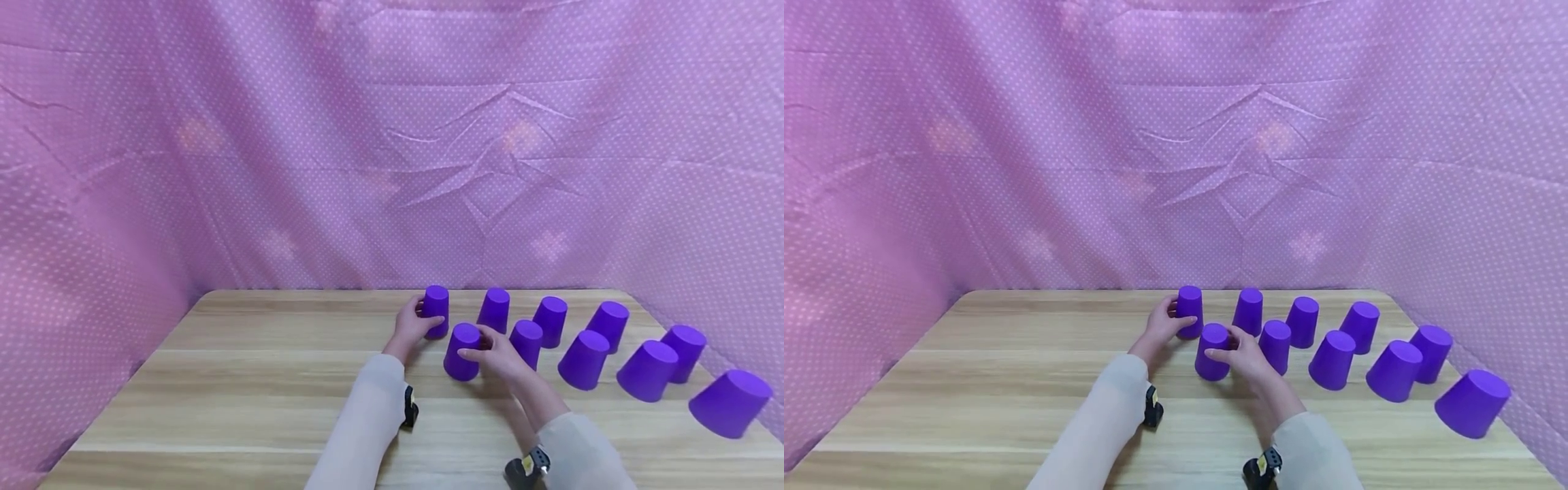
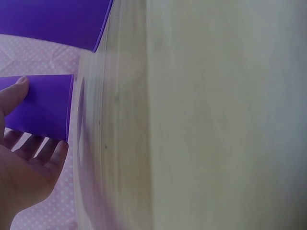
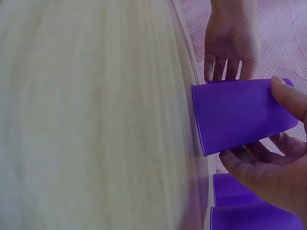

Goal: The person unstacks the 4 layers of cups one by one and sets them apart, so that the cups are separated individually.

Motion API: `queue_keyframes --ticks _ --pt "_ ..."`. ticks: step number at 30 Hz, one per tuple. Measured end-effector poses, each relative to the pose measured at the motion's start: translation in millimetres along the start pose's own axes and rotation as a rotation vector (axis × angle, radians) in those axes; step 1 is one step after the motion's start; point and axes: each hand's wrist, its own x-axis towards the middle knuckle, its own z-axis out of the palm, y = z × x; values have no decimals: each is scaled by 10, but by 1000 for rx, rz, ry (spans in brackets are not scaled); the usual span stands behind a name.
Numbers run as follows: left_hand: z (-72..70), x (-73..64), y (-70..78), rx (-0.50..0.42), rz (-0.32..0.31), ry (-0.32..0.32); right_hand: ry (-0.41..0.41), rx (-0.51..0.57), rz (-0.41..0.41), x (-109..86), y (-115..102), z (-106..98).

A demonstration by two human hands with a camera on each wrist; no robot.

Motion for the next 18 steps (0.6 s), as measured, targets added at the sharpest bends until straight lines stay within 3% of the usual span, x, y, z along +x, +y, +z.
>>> queue_keyframes --ticks 18 --pt "168 -29 79 59 -10 -22 16 29 -9 2 -2 9"
